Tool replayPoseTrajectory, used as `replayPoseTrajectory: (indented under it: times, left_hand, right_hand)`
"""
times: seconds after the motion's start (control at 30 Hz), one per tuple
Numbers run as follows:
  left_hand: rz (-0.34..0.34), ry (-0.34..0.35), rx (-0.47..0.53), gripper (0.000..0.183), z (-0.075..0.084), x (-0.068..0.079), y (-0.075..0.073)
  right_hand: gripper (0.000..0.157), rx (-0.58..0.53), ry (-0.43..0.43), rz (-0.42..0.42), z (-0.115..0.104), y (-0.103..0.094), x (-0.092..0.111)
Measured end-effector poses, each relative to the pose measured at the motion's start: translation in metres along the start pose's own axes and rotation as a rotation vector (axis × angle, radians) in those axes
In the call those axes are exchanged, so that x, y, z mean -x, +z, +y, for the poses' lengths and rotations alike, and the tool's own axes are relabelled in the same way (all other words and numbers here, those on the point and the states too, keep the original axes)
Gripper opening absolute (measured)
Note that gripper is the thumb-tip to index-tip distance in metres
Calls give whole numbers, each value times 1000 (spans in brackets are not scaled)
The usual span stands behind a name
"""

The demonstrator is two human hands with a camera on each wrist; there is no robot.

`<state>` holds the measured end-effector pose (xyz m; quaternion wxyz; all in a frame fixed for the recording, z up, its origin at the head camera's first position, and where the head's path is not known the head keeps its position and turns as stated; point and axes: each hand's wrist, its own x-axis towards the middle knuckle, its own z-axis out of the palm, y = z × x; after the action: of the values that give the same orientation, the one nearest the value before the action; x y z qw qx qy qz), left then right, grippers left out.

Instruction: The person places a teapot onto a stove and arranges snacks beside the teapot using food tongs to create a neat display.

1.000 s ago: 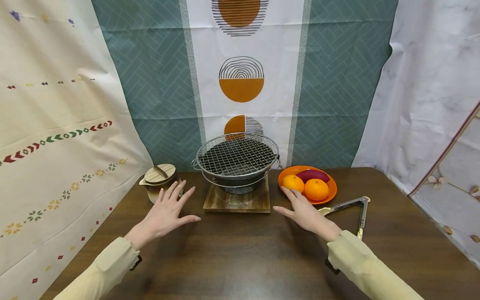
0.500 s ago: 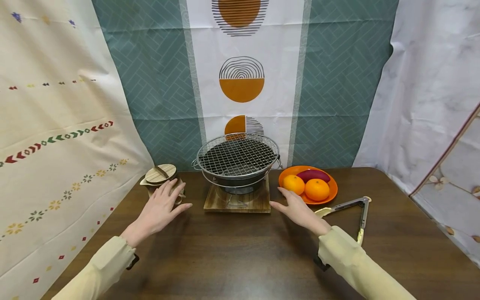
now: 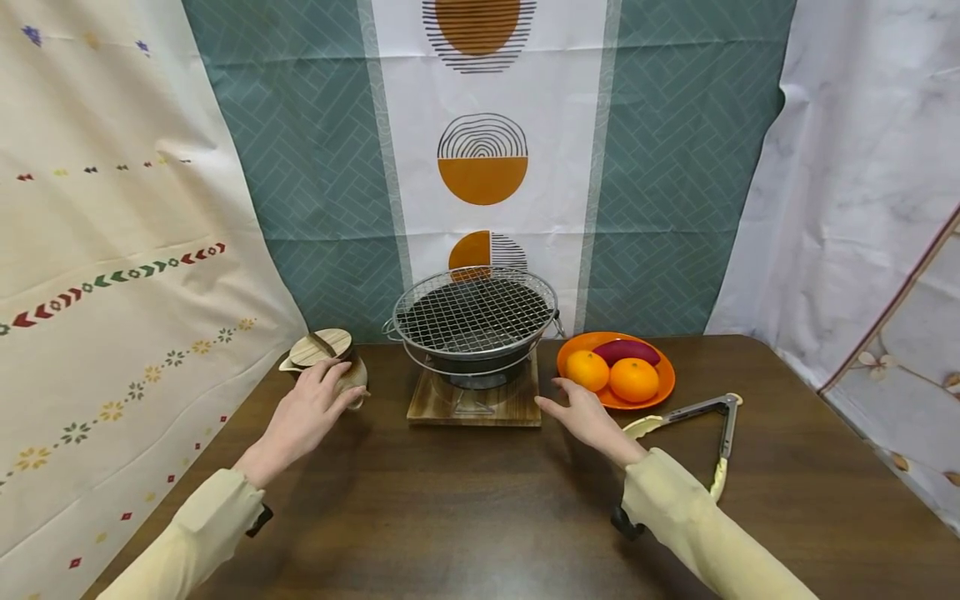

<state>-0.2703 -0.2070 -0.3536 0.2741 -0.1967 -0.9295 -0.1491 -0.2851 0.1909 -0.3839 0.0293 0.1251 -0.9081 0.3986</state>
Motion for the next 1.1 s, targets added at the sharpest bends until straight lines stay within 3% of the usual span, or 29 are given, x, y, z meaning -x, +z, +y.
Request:
replayPoseTrajectory:
  times: [0.1,0.27,0.43,0.67,0.9,1.1]
  left_hand:
    - [-25,-57,42,49,-2,1,1]
    - [-63,-113,85,48,-7,4,1]
    - [-55,-178,161,48,-12,7,2]
    - [-39,-335,308,48,-19,10,4]
    - [-41,-386,354,43,-22,10,2]
    - [-77,-441,393,44,-24,11,3]
  right_hand:
    - [63,-104,66,-35,1,2,-2]
    - [64,-170,110,-65,3,4,-5]
    - [64,-266,146,-107,5,7,-9]
    - [63,-439,240,-153,8,7,-15]
    - [61,-557,315,-179,9,8,-21]
    - [61,-560,310,-176,8,10,-24]
